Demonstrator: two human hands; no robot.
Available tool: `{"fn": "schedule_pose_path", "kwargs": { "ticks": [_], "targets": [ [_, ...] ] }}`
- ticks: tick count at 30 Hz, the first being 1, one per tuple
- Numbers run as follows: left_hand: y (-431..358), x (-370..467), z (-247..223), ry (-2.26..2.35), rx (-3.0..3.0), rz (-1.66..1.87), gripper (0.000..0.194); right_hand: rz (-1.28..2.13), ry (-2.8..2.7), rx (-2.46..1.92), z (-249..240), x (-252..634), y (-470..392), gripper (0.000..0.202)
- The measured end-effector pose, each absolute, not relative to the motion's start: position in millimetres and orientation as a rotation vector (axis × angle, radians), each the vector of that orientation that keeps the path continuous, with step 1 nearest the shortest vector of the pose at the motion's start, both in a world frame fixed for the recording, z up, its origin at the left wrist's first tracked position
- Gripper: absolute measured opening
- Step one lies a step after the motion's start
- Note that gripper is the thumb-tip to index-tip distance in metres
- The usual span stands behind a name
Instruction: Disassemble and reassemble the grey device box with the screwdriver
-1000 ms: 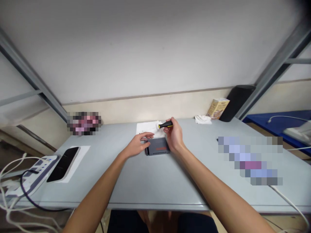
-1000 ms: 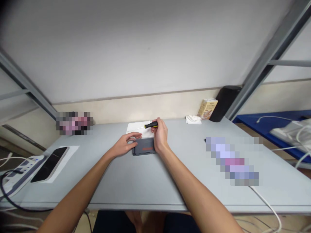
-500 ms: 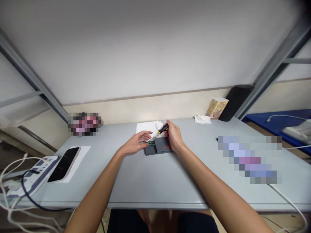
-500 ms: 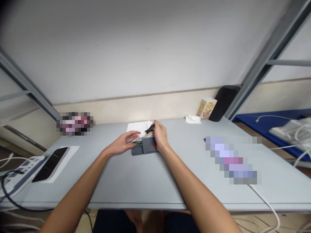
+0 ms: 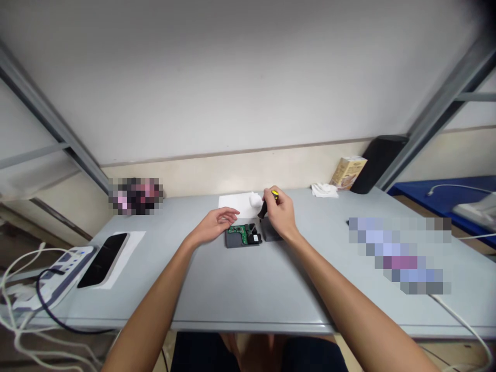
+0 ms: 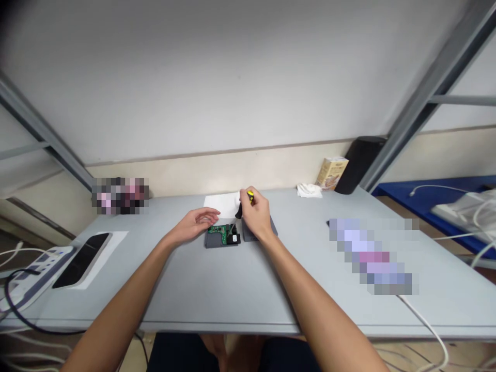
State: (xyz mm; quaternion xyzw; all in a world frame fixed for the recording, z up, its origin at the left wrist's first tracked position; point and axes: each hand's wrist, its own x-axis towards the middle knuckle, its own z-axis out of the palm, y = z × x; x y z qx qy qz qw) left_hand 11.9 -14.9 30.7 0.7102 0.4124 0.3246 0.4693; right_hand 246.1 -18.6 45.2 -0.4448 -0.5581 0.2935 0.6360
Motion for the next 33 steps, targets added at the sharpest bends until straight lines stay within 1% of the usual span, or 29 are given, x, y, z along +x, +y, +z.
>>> {"fn": "schedule_pose_path", "kwargs": {
  "ticks": [5, 11, 13, 16, 20, 22, 26, 29, 33],
  "targets": [
    [-15, 14, 30, 1.064, 1.84, 0.919, 0.037, 0.516, -1.41, -0.939, 53, 239, -34, 0.038],
    [-17, 17, 32, 1.121, 1.977, 0.919, 0.029, 0.392, -1.404, -0.915, 54, 237, -39, 0.036],
    [-18, 18, 31, 1.137, 2.005, 0.911, 0.029, 0.391, -1.434, -0.909, 53, 235, -40, 0.035],
    [-19, 18, 29, 1.178, 2.075, 0.91, 0.034, 0.394, -1.535, -0.881, 52, 231, -43, 0.033],
    [-19, 17, 25, 1.242, 2.315, 0.919, 0.038, 0.38, -1.609, -0.875, 51, 226, -45, 0.033],
    [-19, 17, 25, 1.239, 2.388, 0.931, 0.035, 0.393, -1.595, -0.885, 51, 226, -45, 0.033],
    [-23, 19, 31, 1.197, 2.354, 0.971, 0.028, 0.459, -1.456, -0.948, 53, 229, -42, 0.035],
    [-27, 20, 38, 1.166, 2.301, 0.909, 0.023, 0.515, -1.305, -0.986, 53, 233, -37, 0.036],
    [-29, 23, 42, 1.124, 2.256, 0.794, 0.021, 0.583, -1.218, -1.004, 50, 235, -30, 0.037]
  ]
}}
